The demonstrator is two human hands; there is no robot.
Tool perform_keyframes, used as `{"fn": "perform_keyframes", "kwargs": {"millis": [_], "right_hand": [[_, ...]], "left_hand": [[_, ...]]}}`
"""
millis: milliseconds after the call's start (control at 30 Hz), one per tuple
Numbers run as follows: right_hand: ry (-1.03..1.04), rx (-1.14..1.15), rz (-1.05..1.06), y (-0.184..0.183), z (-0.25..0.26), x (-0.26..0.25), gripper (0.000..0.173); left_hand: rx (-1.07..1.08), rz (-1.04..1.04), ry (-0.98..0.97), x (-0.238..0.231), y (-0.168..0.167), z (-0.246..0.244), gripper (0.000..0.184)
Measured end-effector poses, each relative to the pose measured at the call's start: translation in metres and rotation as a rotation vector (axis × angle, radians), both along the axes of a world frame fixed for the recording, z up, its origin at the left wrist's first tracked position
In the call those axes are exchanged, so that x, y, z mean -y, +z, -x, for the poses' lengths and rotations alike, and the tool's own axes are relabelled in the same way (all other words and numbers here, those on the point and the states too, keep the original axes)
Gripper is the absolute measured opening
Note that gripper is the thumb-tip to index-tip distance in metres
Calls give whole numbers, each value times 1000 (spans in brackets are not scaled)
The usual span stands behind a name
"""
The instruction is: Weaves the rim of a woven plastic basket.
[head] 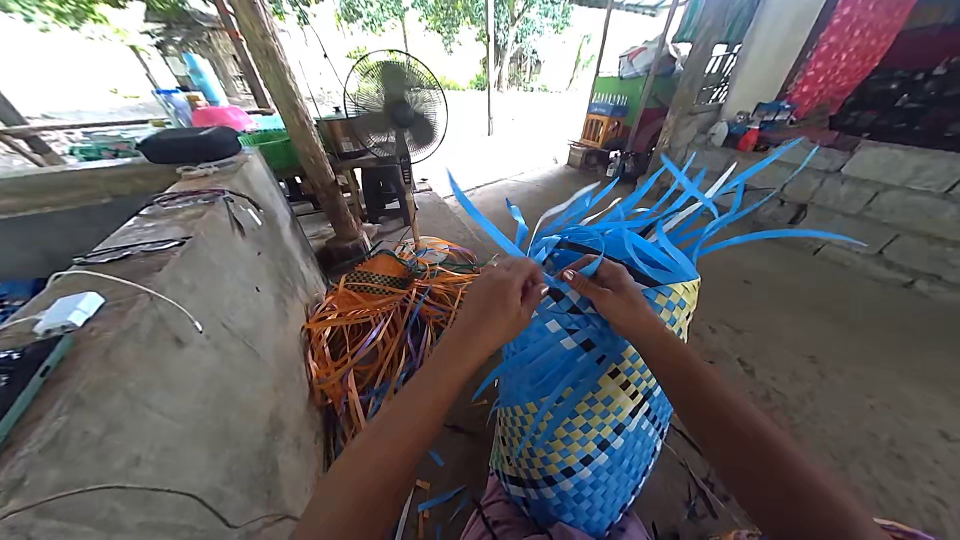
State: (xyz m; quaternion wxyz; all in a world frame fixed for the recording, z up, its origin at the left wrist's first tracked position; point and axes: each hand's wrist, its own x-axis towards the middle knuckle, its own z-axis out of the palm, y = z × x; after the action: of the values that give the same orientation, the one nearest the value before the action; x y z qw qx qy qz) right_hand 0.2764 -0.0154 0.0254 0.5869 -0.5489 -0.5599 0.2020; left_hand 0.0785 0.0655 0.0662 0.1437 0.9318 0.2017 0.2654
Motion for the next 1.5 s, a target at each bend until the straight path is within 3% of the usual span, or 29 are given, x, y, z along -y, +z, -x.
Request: {"fn": "perform_keyframes", "kwargs": {"millis": [67, 133, 333, 467, 567, 633, 700, 800, 967, 1033, 1100, 1200, 1333, 1433, 1500], "right_hand": [[0, -16, -6, 0, 3, 1, 7], [54, 7, -27, 1, 7, 3, 9], [167, 84, -102, -2, 6, 4, 10], [111, 63, -35, -5, -1, 8, 3], [56, 46, 36, -3, -4, 8, 8], [63, 53, 63, 1, 4, 7, 10], [71, 67, 65, 3, 11, 5, 12], [58, 88, 75, 3, 9, 5, 20], [-7, 100, 173, 2, -16, 12, 56], [3, 163, 215, 5, -19, 14, 48], [-3, 304, 210, 6, -15, 11, 21], [-84, 562, 119, 1, -9, 0, 32], [-140, 634, 17, -7, -7, -4, 34], [-155, 742, -38, -6, -1, 2, 29], [-199, 818, 65, -5, 13, 10, 51]], "left_hand": [[-141, 146, 139, 8, -4, 3, 43], [-202, 215, 198, 13, -7, -1, 55], [37, 233, 20, 13, -38, -2, 44], [111, 295, -48, 7, -73, 20, 42], [187, 348, -127, -3, -96, 33, 36], [200, 408, -174, -1, -89, 31, 24], [191, 446, -172, 7, -73, 24, 28], [293, 354, -134, 13, -78, 16, 31], [290, 375, 74, -7, -141, 71, 35], [294, 414, 164, -16, -169, 99, 34], [336, 420, 196, -17, -183, 115, 33], [376, 390, 199, -13, -183, 127, 36], [327, 292, 186, -13, -184, 137, 43], [158, 229, 186, -24, -185, 139, 32], [64, 194, 129, -32, -176, 132, 20]]}}
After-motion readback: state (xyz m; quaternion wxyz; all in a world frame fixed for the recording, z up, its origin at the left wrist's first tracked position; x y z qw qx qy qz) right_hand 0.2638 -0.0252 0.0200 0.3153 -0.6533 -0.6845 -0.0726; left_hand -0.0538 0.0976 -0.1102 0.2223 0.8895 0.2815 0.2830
